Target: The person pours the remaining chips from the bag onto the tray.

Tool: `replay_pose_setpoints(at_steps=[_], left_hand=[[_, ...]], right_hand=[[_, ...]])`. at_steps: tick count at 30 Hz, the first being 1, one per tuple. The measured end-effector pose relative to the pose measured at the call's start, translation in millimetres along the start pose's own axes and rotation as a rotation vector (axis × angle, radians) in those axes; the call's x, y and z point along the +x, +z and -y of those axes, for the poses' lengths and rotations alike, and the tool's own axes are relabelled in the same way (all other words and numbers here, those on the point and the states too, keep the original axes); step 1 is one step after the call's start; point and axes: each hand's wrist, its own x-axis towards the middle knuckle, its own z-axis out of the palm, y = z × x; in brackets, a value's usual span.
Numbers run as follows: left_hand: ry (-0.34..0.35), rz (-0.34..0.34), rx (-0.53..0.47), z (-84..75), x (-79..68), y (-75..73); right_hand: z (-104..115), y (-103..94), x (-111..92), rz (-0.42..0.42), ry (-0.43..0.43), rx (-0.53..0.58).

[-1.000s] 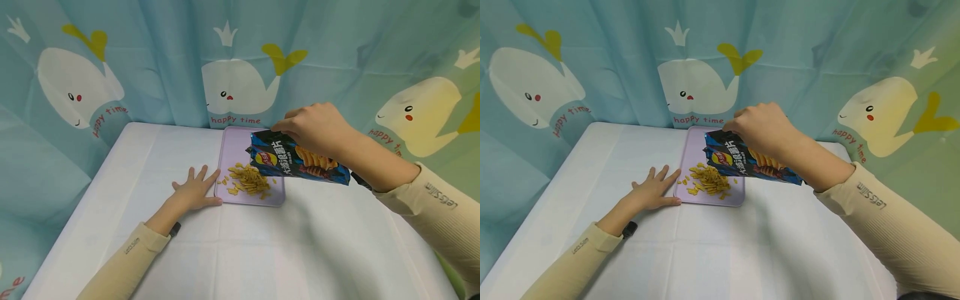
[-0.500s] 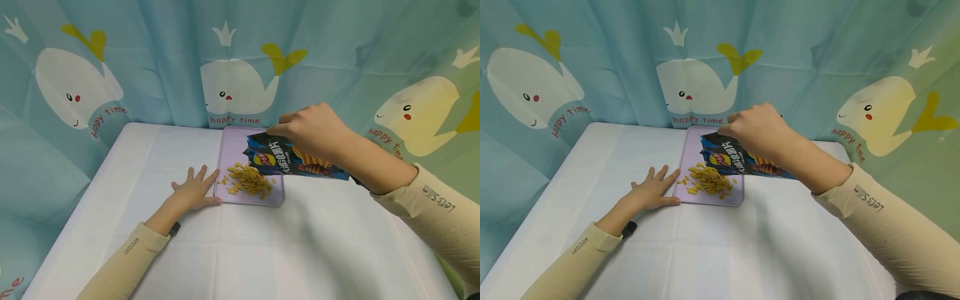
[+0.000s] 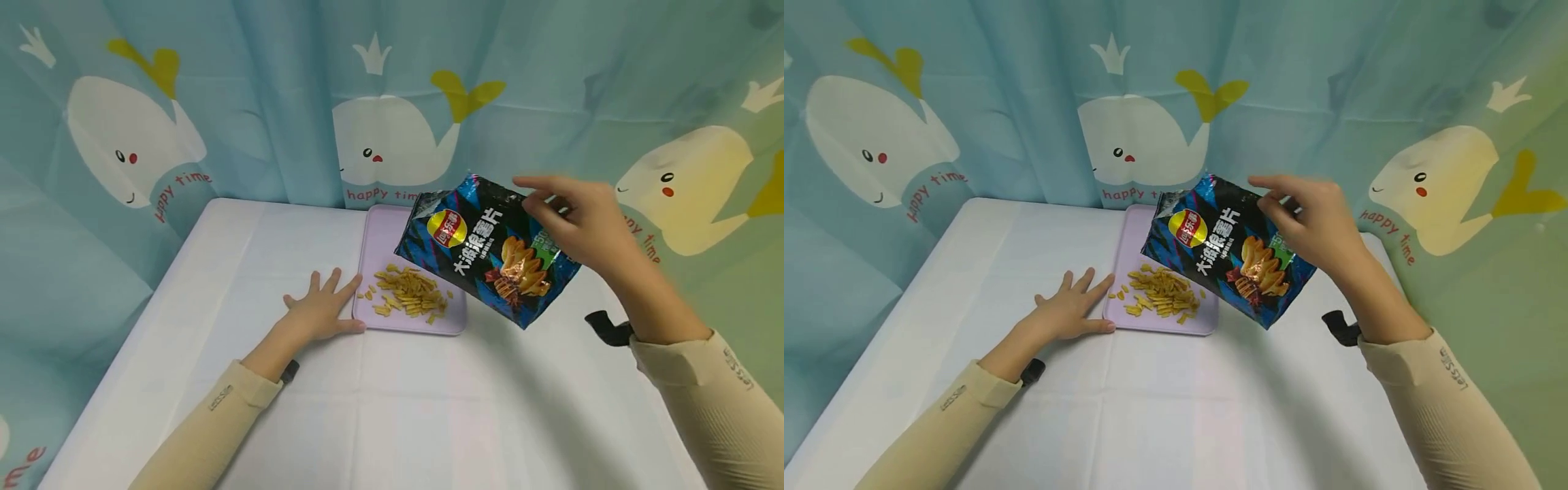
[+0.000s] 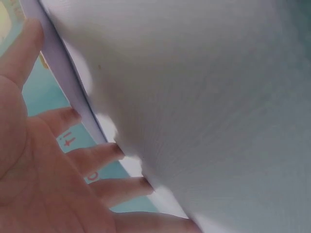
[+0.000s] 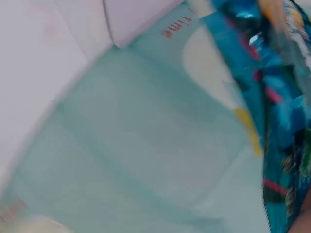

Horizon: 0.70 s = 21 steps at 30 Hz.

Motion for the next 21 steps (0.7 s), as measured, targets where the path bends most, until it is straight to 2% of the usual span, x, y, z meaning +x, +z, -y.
replay_pose_setpoints(at_steps=[3,7,10,12,16,18,21], left_hand=[[0.001,0.007,-0.004,-0.7,-0.8,-1.2],[-0.003,0.010,0.000,-0.9,-1.9,-2.8],[-0.007,0.013,0.001,-2.3,-2.5,-4.0],[-0.007,0.017,-0.002,-3.2,-2.3,-4.6],[-0.007,0.024,-0.014,-4.7,-2.3,-5.6],[-0.007,0.024,-0.017,-4.5,-2.6,-5.5],[-0.011,0.022,-0.018,-2.8,-3.7,-4.4]], right_hand=[[-20,6.5,-31,-0.110,0.121,0.152],[-39,19.5,-66,-0.274,0.236,0.340],[-46,26.4,-86,-0.389,0.335,0.451],[-52,31.5,-99,-0.461,0.434,0.494],[-68,44.2,-119,-0.572,0.728,0.573],[-75,48.7,-126,-0.572,0.899,0.607],[-85,54.9,-135,-0.532,1.085,0.688]])
